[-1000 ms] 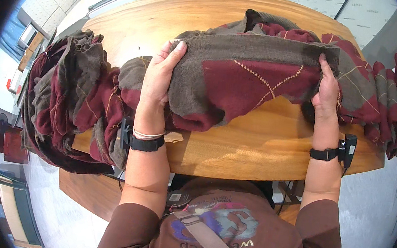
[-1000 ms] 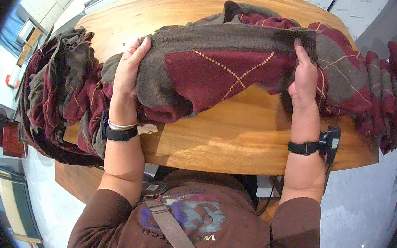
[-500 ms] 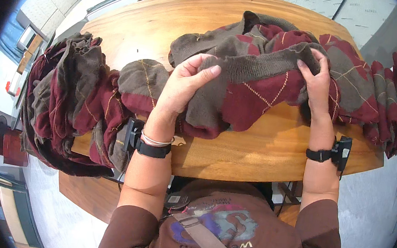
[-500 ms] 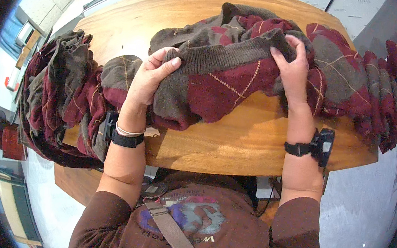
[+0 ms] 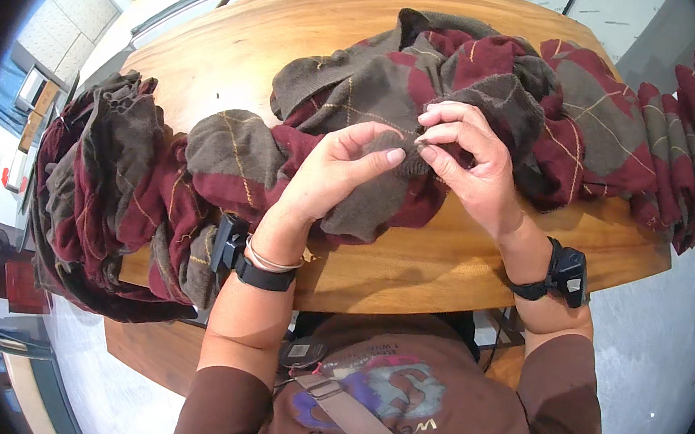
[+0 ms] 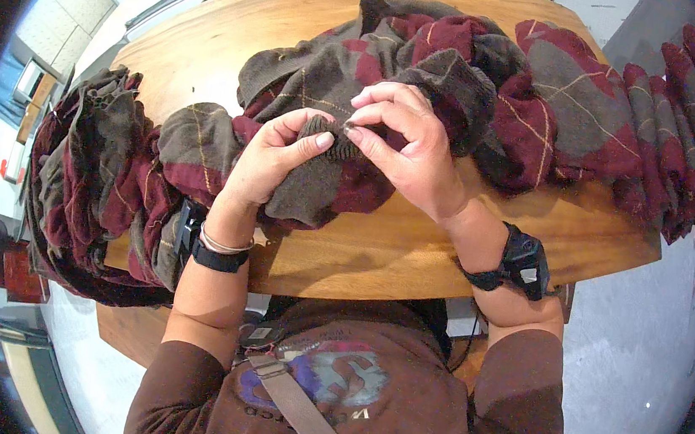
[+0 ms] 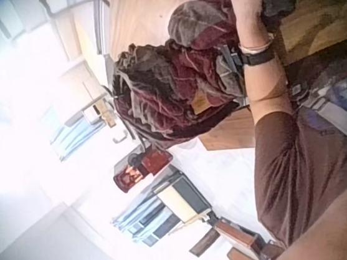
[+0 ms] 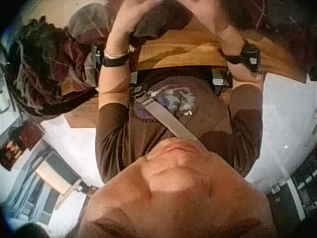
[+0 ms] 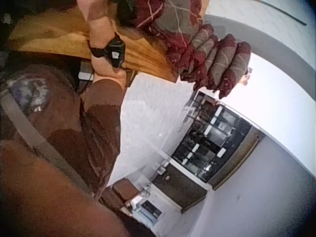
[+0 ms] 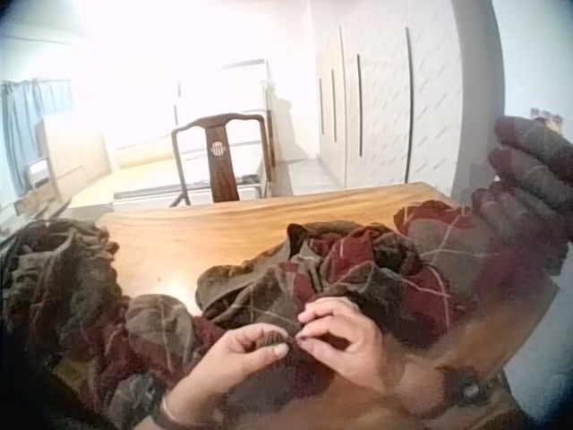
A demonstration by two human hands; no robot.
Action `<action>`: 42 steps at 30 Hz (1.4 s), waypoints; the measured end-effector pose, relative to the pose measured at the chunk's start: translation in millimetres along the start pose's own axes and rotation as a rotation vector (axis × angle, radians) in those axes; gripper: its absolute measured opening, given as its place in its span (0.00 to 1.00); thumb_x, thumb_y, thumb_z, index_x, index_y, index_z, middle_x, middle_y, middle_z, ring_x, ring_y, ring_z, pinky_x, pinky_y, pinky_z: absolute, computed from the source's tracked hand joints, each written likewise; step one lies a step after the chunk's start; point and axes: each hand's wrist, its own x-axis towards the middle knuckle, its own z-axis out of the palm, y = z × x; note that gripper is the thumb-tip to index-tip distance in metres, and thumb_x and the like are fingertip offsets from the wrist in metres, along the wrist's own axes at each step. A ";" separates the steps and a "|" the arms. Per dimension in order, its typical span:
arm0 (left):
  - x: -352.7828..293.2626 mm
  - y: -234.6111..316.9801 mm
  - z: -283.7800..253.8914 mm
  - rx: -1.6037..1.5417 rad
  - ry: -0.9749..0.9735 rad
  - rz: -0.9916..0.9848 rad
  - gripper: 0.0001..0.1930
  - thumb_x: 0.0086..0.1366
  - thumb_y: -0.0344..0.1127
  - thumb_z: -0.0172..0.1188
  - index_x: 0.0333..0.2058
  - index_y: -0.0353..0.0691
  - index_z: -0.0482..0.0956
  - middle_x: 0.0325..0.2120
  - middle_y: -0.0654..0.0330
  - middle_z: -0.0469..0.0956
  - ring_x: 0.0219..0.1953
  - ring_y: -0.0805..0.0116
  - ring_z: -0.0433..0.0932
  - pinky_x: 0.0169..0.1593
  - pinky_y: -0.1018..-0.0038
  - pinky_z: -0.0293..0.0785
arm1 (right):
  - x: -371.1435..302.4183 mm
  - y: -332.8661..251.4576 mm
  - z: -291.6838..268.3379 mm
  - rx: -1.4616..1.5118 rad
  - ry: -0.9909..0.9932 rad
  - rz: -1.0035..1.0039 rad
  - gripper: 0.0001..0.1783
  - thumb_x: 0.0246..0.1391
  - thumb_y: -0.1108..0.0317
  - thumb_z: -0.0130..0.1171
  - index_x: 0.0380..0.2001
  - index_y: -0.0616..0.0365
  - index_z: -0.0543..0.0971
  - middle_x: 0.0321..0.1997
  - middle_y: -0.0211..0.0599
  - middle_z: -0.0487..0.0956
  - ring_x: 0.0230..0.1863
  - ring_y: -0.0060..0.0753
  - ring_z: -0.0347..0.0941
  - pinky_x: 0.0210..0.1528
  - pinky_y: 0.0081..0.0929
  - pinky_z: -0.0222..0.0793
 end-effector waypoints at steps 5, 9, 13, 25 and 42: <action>1.2 -4.2 -3.0 -0.039 0.007 -0.054 0.10 0.63 0.32 0.60 0.42 0.39 0.77 0.35 0.70 0.77 0.37 0.83 0.73 0.42 0.82 0.70 | -3.5 6.4 3.4 0.098 0.025 0.084 0.05 0.48 0.74 0.63 0.30 0.61 0.78 0.34 0.36 0.78 0.40 0.35 0.73 0.47 0.29 0.66; 3.4 -8.2 -5.4 -0.093 0.008 -0.066 0.10 0.63 0.31 0.59 0.43 0.39 0.76 0.37 0.70 0.77 0.39 0.83 0.72 0.43 0.83 0.70 | -4.2 4.0 1.2 0.129 -0.014 0.252 0.05 0.50 0.73 0.61 0.31 0.63 0.78 0.31 0.36 0.79 0.36 0.30 0.74 0.43 0.26 0.67; 5.7 -7.6 -2.7 -0.099 0.021 0.060 0.12 0.64 0.30 0.58 0.46 0.41 0.73 0.41 0.68 0.75 0.42 0.82 0.71 0.46 0.82 0.68 | -5.6 5.4 1.1 0.157 0.015 0.257 0.06 0.51 0.72 0.61 0.31 0.63 0.78 0.30 0.36 0.79 0.35 0.27 0.74 0.41 0.24 0.68; 5.2 -9.7 -8.3 -0.197 0.021 -0.017 0.07 0.64 0.29 0.56 0.41 0.42 0.72 0.40 0.69 0.74 0.42 0.82 0.69 0.46 0.83 0.66 | -4.7 2.9 3.1 0.218 -0.015 0.348 0.06 0.52 0.73 0.61 0.32 0.64 0.79 0.31 0.32 0.79 0.36 0.21 0.74 0.41 0.21 0.68; 5.4 -10.8 -6.8 -0.166 0.018 -0.020 0.10 0.65 0.32 0.56 0.44 0.39 0.74 0.37 0.69 0.75 0.41 0.82 0.71 0.47 0.82 0.67 | -6.0 2.2 0.7 0.248 -0.057 0.370 0.03 0.56 0.75 0.57 0.33 0.63 0.76 0.33 0.22 0.75 0.37 0.12 0.67 0.42 0.15 0.65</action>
